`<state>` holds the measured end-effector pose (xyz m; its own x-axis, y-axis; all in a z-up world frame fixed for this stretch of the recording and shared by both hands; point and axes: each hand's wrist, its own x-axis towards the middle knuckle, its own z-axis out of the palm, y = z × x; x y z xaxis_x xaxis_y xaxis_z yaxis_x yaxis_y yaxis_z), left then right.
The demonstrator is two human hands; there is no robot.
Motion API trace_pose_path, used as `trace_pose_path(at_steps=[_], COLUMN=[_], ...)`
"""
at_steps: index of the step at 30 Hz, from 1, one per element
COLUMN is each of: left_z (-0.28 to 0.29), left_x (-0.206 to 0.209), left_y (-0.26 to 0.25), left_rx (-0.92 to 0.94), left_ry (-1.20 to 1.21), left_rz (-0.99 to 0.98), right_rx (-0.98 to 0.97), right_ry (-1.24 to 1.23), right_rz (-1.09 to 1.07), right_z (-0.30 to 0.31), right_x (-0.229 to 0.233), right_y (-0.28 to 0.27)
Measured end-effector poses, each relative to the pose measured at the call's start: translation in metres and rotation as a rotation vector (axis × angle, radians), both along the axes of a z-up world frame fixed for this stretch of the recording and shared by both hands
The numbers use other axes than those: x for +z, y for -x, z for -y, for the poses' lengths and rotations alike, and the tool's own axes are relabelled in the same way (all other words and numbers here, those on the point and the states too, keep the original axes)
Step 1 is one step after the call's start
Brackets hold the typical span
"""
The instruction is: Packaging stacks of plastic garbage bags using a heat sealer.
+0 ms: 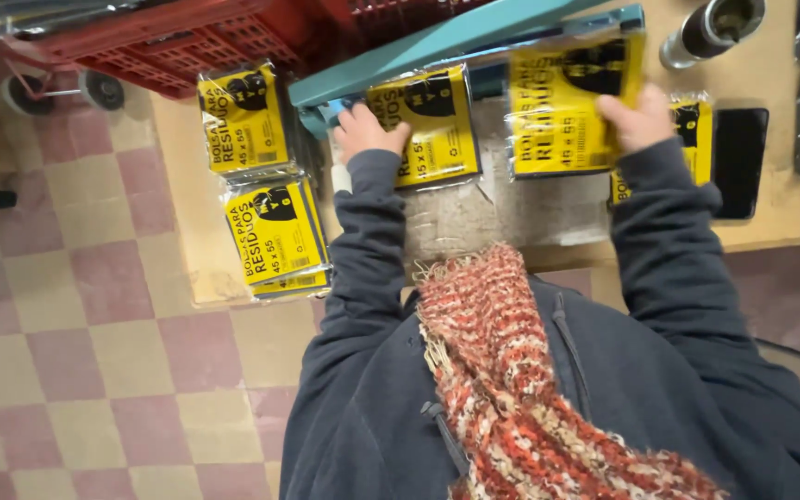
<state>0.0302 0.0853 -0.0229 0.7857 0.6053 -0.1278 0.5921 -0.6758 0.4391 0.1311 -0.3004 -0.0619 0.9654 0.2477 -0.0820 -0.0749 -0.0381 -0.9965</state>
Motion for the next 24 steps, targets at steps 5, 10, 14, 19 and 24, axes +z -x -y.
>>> trace_pose_path(at_steps=[5, 10, 14, 19, 24], left_z=[-0.014, -0.011, 0.007, 0.014, -0.088], left_x=[-0.060, -0.065, -0.098, -0.035, -0.053], left_y=[-0.014, -0.006, 0.003, 0.036, 0.110], left_rx=[-0.023, -0.021, -0.163, -0.249, -0.148], left_ry=[-0.027, 0.068, 0.405, 0.812, 0.634], left_rz=[0.073, 0.206, 0.461, 0.521, 0.577], right_rx=[0.037, 0.060, 0.028, -0.018, 0.030], right_ry=[0.281, 0.544, 0.498, 0.197, 0.140], right_rz=[-0.025, 0.175, 0.134, 0.572, -0.027], right_z=[-0.110, -0.188, -0.162, 0.019, 0.230], right_x=[-0.056, -0.058, -0.027, -0.053, -0.028], right_y=[0.003, 0.020, 0.031, 0.005, -0.005])
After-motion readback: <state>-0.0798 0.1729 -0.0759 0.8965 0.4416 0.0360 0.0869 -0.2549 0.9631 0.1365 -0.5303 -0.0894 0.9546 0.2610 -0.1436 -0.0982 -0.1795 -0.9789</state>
